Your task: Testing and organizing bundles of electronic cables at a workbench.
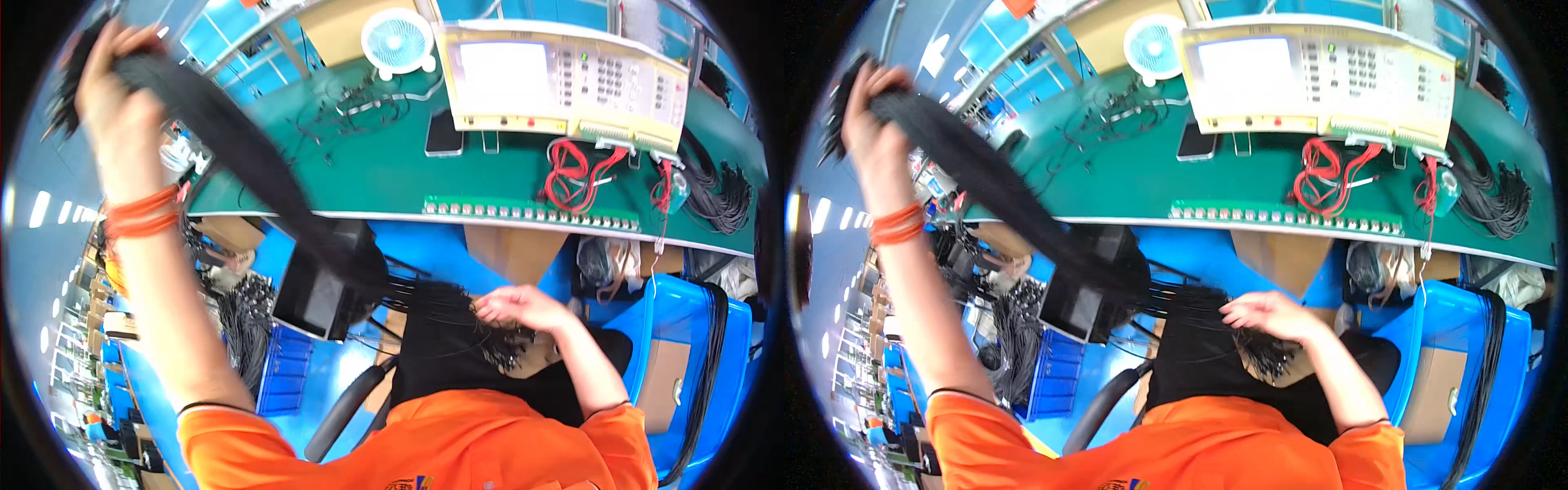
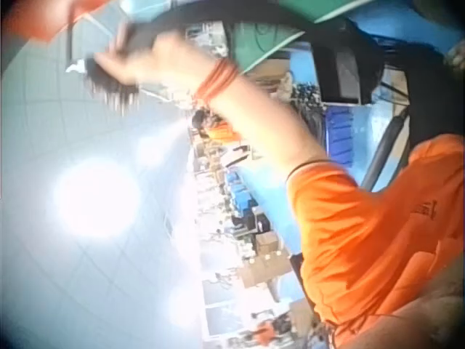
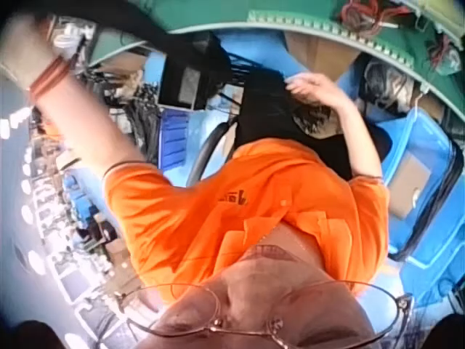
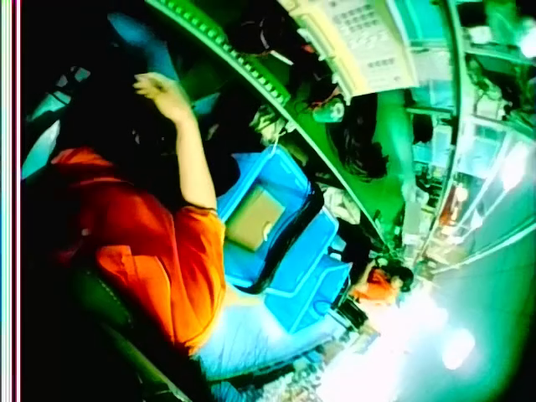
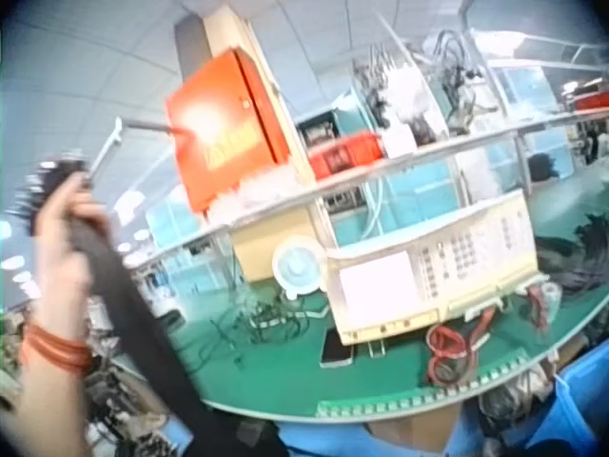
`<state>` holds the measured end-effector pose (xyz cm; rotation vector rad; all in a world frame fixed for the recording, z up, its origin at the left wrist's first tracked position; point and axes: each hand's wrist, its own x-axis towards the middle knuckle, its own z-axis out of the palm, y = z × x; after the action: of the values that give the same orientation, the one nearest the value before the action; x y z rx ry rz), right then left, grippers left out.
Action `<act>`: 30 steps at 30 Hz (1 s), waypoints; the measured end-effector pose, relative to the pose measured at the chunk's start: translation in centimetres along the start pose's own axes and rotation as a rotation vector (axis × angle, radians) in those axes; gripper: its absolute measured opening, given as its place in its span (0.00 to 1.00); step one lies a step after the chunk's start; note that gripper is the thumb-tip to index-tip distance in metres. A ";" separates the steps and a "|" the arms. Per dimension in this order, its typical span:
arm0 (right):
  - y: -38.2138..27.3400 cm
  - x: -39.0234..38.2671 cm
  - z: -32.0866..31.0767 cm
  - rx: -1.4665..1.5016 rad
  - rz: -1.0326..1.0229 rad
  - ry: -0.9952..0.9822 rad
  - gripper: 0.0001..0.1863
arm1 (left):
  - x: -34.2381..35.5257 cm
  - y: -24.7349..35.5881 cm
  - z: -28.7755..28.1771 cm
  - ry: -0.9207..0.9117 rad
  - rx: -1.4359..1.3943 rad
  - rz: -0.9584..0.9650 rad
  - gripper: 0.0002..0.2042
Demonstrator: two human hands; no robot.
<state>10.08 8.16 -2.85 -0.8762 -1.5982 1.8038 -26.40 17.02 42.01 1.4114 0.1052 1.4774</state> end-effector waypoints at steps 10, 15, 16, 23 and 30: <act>-11.3 0.7 12.7 1.222 -0.373 -0.103 0.65 | 1.7 -12.6 15.2 0.176 -0.195 0.091 0.08; -8.1 3.1 8.1 1.833 -0.573 0.133 0.59 | -3.6 -10.1 16.0 -0.003 -0.274 -0.183 0.08; -7.0 3.7 7.5 1.839 -0.569 0.099 0.59 | -5.3 -9.6 16.1 0.034 -0.189 -0.161 0.10; 4.1 6.7 2.6 1.908 -0.452 0.997 0.15 | -12.3 2.0 14.5 -0.015 0.015 -0.123 0.12; 13.3 8.0 0.3 1.877 -0.413 0.973 0.04 | -10.9 24.3 1.8 0.365 0.469 0.333 0.06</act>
<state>4.97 12.51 -16.83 -0.2285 0.6414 1.3163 -41.93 -2.62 51.34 1.5597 0.4914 2.0763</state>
